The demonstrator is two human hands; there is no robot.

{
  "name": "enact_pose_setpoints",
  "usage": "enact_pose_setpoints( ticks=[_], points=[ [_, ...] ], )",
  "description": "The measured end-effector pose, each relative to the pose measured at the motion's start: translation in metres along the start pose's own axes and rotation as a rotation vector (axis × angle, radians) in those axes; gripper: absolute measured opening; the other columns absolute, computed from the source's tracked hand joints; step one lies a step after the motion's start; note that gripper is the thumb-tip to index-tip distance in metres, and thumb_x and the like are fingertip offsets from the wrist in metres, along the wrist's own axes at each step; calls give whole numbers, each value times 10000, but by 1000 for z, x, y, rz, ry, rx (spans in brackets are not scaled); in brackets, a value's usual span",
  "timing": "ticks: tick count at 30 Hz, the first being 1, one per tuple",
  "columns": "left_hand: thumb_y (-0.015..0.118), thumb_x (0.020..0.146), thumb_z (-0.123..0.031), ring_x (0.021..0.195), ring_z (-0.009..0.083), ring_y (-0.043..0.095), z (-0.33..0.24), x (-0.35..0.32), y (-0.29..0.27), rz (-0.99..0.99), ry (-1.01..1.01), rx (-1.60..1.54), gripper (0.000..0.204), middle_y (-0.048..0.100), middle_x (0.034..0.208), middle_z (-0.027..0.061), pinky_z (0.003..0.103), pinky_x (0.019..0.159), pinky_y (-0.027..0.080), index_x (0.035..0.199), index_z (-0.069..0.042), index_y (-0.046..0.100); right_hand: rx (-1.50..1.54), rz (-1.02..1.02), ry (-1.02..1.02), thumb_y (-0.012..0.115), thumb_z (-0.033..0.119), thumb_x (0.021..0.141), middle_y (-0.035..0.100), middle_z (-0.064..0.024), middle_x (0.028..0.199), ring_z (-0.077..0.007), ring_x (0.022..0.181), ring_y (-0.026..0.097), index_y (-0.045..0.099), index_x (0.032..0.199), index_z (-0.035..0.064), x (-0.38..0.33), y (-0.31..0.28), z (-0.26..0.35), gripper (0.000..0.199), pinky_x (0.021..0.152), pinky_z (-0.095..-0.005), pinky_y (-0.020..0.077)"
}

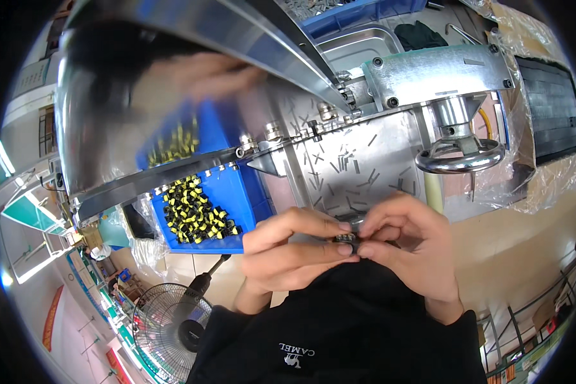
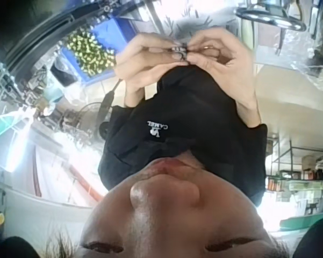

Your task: Assembling electronic components using a manual assembly machine on a production line.

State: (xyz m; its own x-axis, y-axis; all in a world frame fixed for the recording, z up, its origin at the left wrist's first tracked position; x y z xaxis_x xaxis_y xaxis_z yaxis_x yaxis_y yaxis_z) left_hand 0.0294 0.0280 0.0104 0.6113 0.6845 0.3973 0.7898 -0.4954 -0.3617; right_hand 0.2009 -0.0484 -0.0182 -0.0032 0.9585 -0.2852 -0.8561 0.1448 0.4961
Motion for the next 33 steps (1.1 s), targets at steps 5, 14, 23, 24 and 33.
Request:
enact_pose_setpoints(
  ticks=[5, 14, 23, 24, 33],
  points=[
    [901, 676, -27, 812, 296, 737, 7, -5, -4, 68, 52, -47, 263, 694, 901, 218, 344, 706, 624, 782, 22, 665, 210, 84, 156, 739, -68, 876, 663, -99, 1044, -130, 964, 680, 616, 1100, -4, 6, -4, -19, 264, 828, -261, 582],
    [918, 655, 18, 840, 271, 711, 24, -22, -41, -67, -211, 29, 395, 682, 926, 214, 352, 761, 600, 848, -1, 574, -1543, 161, -432, 695, 61, 688, 588, -60, 1032, -236, 964, 587, 670, 1097, 58, 4, 6, -71, 410, 768, -331, 557],
    [788, 812, 62, 766, 399, 734, -23, 23, -96, 178, 150, -515, 268, 631, 1046, 314, 430, 602, 666, 957, 60, 563, -1622, 326, -289, 661, 12, 691, 553, -94, 921, -245, 883, 577, 607, 929, 25, 9, 15, -71, 244, 765, -329, 554],
    [789, 811, 68, 836, 411, 732, -26, 30, -106, 331, 151, -543, 268, 634, 1078, 310, 440, 625, 669, 969, 60, 573, -1623, 331, -284, 661, 12, 691, 553, -94, 921, -245, 883, 577, 607, 929, 25, 8, 17, -72, 244, 765, -329, 554],
    [870, 735, 56, 752, 357, 743, -26, 36, -92, 219, 60, -478, 372, 658, 1009, 276, 352, 642, 672, 900, 13, 539, -1451, 262, -284, 638, -1, 775, 510, -142, 1008, -278, 915, 612, 619, 1041, -32, 7, 13, -67, 269, 777, -372, 562]
  ],
)
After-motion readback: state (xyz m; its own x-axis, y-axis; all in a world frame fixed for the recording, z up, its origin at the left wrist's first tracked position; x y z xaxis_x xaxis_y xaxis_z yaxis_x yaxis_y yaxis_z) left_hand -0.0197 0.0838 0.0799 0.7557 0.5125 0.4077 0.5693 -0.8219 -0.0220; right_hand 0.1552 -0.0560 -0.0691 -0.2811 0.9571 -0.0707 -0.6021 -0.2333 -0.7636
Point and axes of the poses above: each hand's wrist, its own x-axis towards the middle knuckle, its own y-axis out of the palm, z = x × y, the point moved 3 cm from there along x, towards the middle knuckle
